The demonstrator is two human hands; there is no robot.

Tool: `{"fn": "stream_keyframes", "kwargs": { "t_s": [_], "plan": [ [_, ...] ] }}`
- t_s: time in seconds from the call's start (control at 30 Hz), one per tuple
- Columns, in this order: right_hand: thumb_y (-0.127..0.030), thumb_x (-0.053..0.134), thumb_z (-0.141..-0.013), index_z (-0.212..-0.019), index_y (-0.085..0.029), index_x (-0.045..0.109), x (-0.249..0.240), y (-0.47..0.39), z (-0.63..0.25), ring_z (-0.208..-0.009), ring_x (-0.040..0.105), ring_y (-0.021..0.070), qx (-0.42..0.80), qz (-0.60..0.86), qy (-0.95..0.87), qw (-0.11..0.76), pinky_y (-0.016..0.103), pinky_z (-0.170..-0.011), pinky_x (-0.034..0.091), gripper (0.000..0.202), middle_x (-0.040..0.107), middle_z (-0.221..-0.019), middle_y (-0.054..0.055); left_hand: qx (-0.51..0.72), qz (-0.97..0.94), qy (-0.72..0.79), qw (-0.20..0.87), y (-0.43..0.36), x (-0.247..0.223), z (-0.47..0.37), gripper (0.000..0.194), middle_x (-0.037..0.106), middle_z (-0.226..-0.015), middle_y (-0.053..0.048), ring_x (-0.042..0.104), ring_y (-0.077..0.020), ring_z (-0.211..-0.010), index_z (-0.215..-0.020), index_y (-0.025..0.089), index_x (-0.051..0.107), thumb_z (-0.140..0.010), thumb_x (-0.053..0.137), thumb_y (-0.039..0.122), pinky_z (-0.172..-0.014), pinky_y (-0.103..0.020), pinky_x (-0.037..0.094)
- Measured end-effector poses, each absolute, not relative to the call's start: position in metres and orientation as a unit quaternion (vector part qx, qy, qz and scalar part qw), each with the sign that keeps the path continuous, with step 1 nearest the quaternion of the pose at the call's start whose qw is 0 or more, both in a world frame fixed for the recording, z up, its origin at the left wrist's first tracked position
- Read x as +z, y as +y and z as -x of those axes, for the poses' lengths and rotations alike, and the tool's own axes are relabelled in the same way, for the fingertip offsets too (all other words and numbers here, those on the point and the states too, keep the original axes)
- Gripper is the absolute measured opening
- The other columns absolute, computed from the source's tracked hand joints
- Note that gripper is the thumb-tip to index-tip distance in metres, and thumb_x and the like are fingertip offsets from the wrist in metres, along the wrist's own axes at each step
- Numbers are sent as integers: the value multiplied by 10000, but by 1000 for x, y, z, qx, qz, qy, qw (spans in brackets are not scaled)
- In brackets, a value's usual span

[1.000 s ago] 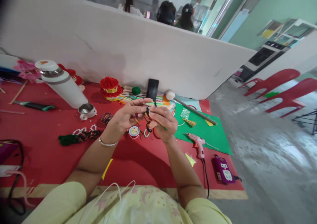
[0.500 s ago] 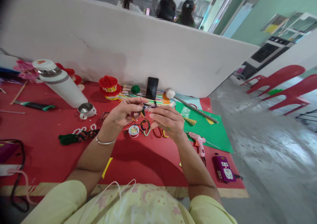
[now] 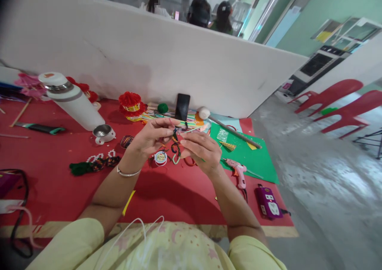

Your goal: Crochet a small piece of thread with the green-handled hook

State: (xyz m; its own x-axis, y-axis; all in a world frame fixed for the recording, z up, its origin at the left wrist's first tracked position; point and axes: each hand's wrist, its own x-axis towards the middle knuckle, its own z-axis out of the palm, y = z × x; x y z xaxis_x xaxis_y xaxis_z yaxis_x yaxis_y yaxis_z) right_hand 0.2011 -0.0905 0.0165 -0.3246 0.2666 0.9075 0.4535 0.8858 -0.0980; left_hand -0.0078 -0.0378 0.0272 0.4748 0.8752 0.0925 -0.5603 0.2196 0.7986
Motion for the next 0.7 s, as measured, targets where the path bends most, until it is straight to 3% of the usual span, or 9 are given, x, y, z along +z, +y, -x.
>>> {"fn": "stream_keyframes", "kwargs": {
  "t_s": [0.13, 0.43, 0.7],
  "plan": [
    [-413, 740, -980, -1283, -285, 775, 4, -90, -190, -983, 842, 257, -96, 240, -770, 583, 430, -811, 690, 330, 868, -1134, 107, 479, -389, 184, 765, -40, 25, 2, 311, 677, -667, 14, 497, -35, -462, -899, 159, 866, -600, 951, 178, -421, -183, 299],
    [-423, 719, -993, -1247, -285, 795, -3, -88, -172, -934, 840, 265, -93, 241, -728, 635, 443, -808, 674, 299, 869, -1077, 109, 514, -400, 183, 737, -44, 31, 8, 303, 710, -678, 2, 331, -5, -424, -896, 185, 872, -614, 965, 242, -427, -213, 243],
    [-411, 725, -987, -1307, -332, 766, -15, -85, -170, -964, 835, 284, -144, 277, -714, 626, 470, -803, 684, 332, 863, -1113, 89, 529, -388, 203, 727, -47, 30, 1, 365, 651, -626, 28, 369, -16, -454, -950, 164, 863, -612, 990, 210, -443, -197, 243]
  ]
}}
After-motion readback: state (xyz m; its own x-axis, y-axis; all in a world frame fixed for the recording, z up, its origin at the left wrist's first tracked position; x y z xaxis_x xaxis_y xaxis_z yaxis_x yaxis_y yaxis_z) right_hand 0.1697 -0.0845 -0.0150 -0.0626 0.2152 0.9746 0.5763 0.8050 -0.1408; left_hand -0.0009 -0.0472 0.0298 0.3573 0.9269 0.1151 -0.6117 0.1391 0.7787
